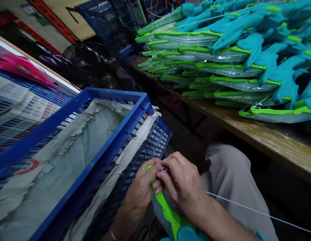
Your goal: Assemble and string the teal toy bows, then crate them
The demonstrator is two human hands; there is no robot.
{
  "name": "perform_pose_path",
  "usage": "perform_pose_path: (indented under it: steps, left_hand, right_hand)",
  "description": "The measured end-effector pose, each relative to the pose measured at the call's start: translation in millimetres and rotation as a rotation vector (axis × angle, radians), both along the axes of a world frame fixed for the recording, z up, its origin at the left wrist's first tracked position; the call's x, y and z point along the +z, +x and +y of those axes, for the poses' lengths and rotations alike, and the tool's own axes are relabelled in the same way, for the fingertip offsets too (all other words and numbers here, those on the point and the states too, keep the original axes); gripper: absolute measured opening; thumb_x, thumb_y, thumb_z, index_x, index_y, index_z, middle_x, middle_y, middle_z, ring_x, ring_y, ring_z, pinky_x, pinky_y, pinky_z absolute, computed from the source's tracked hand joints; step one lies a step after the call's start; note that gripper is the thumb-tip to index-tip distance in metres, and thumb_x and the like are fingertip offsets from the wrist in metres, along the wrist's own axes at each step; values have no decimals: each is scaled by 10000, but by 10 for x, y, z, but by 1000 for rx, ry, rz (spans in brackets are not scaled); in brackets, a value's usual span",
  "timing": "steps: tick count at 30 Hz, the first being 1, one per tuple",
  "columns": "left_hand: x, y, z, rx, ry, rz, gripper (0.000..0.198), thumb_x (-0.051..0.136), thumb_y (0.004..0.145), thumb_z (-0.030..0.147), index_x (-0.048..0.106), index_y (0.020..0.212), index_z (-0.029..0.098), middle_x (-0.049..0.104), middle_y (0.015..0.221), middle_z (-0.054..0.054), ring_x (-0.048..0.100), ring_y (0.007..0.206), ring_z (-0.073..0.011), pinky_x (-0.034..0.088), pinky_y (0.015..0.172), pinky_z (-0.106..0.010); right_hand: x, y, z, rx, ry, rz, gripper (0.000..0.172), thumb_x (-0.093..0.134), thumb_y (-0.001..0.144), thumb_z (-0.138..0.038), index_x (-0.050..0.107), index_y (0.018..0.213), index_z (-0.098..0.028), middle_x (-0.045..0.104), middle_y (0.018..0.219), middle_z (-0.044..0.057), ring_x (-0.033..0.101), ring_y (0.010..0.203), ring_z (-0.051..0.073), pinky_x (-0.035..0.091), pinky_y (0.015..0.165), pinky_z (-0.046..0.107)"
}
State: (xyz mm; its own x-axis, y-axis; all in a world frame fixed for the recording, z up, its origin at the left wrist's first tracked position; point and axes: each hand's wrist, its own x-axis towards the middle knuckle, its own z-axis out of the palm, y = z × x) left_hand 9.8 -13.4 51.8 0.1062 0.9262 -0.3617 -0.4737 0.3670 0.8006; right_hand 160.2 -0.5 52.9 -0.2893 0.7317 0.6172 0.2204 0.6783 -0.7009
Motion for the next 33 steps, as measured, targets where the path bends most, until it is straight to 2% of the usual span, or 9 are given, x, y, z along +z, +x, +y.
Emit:
perform_pose_path:
  steps: [5,9,13,22,27,31,33]
  left_hand:
    - [30,26,-1,12,12,-21,543,963,644,515,552,677,163,407,445,101,332,365,-23,346,352,-134]
    - [30,29,-7,39,31,-18,544,975,640,467,525,666,163,426,515,99,338,377,-13,346,348,-133]
    - [16,21,-6,-13,95,-14,496,921,732,432,516,643,162,411,522,91,343,378,-19,347,354,-139]
    - [-40,36,54,-24,67,37,459,943,695,434,585,662,150,440,512,80,358,383,-27,354,353,-141]
    - [-47,102,108,-78,56,60,529,976,635,451,541,588,153,398,472,85,331,373,-28,341,339,-139]
    - [-67,135,156,-112,101,82,535,958,670,439,521,564,147,398,516,75,351,394,-37,354,341,-143]
    - [-75,142,182,-182,146,43,510,924,719,445,535,579,146,408,543,66,357,408,-42,356,350,-146]
  right_hand:
    - [30,33,-2,-6,-32,-6,88,570,1041,-137,628,989,-177,628,829,8,611,725,117,492,647,223]
    - [62,107,-43,-36,-91,-56,143,565,1005,-107,595,885,-179,593,775,-7,570,652,99,427,578,213]
    - [65,198,-109,-56,-115,-119,157,529,979,-99,560,852,-185,572,763,-8,528,616,95,381,539,217]
    - [65,374,-236,-54,-179,-135,138,532,1019,-106,566,905,-177,583,812,-2,549,681,102,403,604,226]
    - [73,419,-385,-77,-187,-161,106,506,1044,-133,563,963,-169,607,874,31,571,747,136,441,659,253]
    - [61,405,-496,-117,-134,-261,186,406,1077,-171,562,977,-159,616,894,63,569,776,166,469,672,279]
    - [55,391,-514,-185,-91,-285,228,374,1086,-183,561,958,-156,614,874,63,562,754,165,467,648,276]
